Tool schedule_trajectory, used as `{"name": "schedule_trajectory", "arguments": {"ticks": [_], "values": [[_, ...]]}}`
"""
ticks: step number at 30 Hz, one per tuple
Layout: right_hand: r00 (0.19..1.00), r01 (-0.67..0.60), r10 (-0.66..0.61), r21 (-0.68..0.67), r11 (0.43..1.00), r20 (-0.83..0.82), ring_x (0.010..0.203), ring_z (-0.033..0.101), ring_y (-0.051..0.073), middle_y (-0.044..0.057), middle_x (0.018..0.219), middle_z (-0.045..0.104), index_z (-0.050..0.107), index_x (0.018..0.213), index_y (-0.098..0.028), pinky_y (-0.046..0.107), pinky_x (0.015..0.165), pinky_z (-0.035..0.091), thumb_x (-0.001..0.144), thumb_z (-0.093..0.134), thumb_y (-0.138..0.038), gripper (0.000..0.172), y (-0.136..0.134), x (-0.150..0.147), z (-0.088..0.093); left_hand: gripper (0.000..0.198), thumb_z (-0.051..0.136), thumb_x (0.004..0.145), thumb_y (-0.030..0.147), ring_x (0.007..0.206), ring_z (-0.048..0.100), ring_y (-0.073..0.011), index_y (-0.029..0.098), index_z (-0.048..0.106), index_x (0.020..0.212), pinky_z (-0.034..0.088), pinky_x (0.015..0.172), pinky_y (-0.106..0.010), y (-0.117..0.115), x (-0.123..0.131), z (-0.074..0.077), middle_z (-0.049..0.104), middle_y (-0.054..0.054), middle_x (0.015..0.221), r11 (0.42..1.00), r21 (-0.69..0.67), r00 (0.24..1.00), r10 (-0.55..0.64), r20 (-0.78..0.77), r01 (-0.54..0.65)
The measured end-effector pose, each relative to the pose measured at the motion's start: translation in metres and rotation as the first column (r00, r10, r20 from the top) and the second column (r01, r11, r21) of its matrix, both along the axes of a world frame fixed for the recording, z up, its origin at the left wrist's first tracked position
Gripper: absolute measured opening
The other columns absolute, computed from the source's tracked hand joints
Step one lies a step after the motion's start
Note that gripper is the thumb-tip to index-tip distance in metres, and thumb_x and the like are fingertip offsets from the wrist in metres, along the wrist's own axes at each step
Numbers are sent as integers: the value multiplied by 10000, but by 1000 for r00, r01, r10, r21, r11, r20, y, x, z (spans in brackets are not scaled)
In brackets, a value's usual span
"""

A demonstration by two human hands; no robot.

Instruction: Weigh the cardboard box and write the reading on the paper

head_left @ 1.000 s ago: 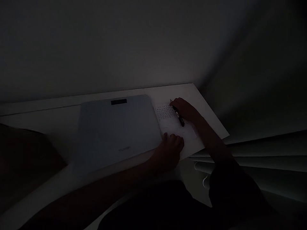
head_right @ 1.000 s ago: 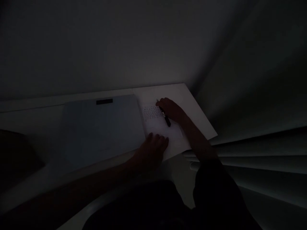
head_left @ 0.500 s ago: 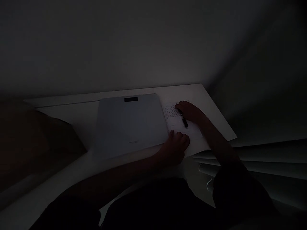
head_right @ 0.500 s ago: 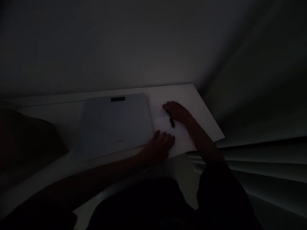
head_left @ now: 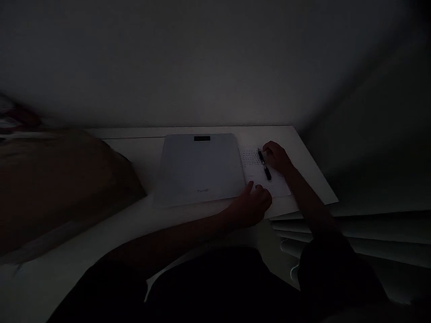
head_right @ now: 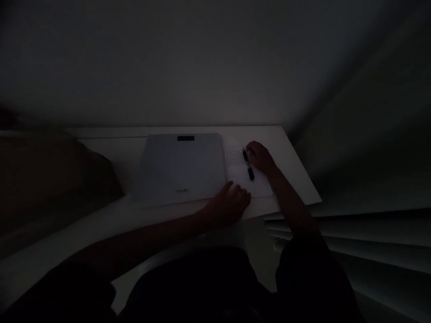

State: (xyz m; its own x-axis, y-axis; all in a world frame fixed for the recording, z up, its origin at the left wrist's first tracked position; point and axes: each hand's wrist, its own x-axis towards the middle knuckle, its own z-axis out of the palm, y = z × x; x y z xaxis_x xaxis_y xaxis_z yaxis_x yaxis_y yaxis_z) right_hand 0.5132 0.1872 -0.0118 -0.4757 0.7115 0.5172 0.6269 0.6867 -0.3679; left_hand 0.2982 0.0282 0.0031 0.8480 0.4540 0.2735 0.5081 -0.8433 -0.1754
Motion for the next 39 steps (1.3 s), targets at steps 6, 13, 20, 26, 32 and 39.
{"name": "schedule_trajectory", "arguments": {"ticks": [6, 13, 20, 26, 32, 39], "values": [[1000, 18, -18, 36, 999, -2, 814, 538, 203, 76, 840, 549, 507, 825, -178, 332, 767, 424, 852, 380, -126, 140, 3, -1, -1, 366, 431, 985, 243, 1057, 505, -278, 99, 583, 1286, 383, 974, -484, -20, -43, 8, 586, -126, 1159, 994, 18, 994, 104, 43, -105], [992, 25, -37, 105, 994, 123, 823, 545, 219, 80, 848, 567, 506, 839, -186, 344, 753, 423, 858, 412, -121, 115, -5, -18, 14, 371, 442, 994, 250, 1112, 517, -281, 127, 561, 1323, 381, 952, -454, -52, -110, 19, 604, -120, 1192, 947, 62, 946, 310, 93, -317], [995, -104, 102, 144, 984, 24, 770, 527, 195, 65, 841, 528, 511, 843, -188, 330, 691, 411, 888, 398, -93, 154, -31, -88, 47, 346, 542, 931, 199, 1059, 540, -295, 113, 594, 1262, 415, 867, -430, -83, -182, 29, 632, -131, 1130, 836, 123, 825, 486, 288, -535], [929, -309, 326, 119, 944, -175, 853, 566, 185, 74, 932, 555, 604, 941, -188, 308, 709, 463, 970, 443, -185, 163, -52, -182, 56, 363, 576, 865, 185, 979, 580, -294, 128, 607, 1222, 438, 876, -428, -108, -256, 36, 627, -138, 1040, 678, 98, 604, 568, 559, -728], [782, -540, 377, -238, 807, -496, 1101, 599, 209, 80, 1177, 606, 603, 1202, -251, 361, 905, 530, 1001, 493, -512, 348, -78, -273, 58, 353, 529, 904, 225, 1114, 554, -313, 32, 615, 1187, 426, 987, -475, -128, -324, 32, 608, -189, 1131, 499, -33, 258, 503, 825, -866], [808, -541, 296, -441, 716, -509, 1446, 346, 255, 103, 1552, 365, 408, 1471, -220, 432, 1217, 287, 861, 411, -836, 867, -80, -345, 36, 540, 543, 820, 165, 1219, 538, -214, 78, 512, 1352, 407, 1084, -373, -126, -371, 3, 570, -144, 1310, 649, -480, -316, 361, 878, -590]]}}
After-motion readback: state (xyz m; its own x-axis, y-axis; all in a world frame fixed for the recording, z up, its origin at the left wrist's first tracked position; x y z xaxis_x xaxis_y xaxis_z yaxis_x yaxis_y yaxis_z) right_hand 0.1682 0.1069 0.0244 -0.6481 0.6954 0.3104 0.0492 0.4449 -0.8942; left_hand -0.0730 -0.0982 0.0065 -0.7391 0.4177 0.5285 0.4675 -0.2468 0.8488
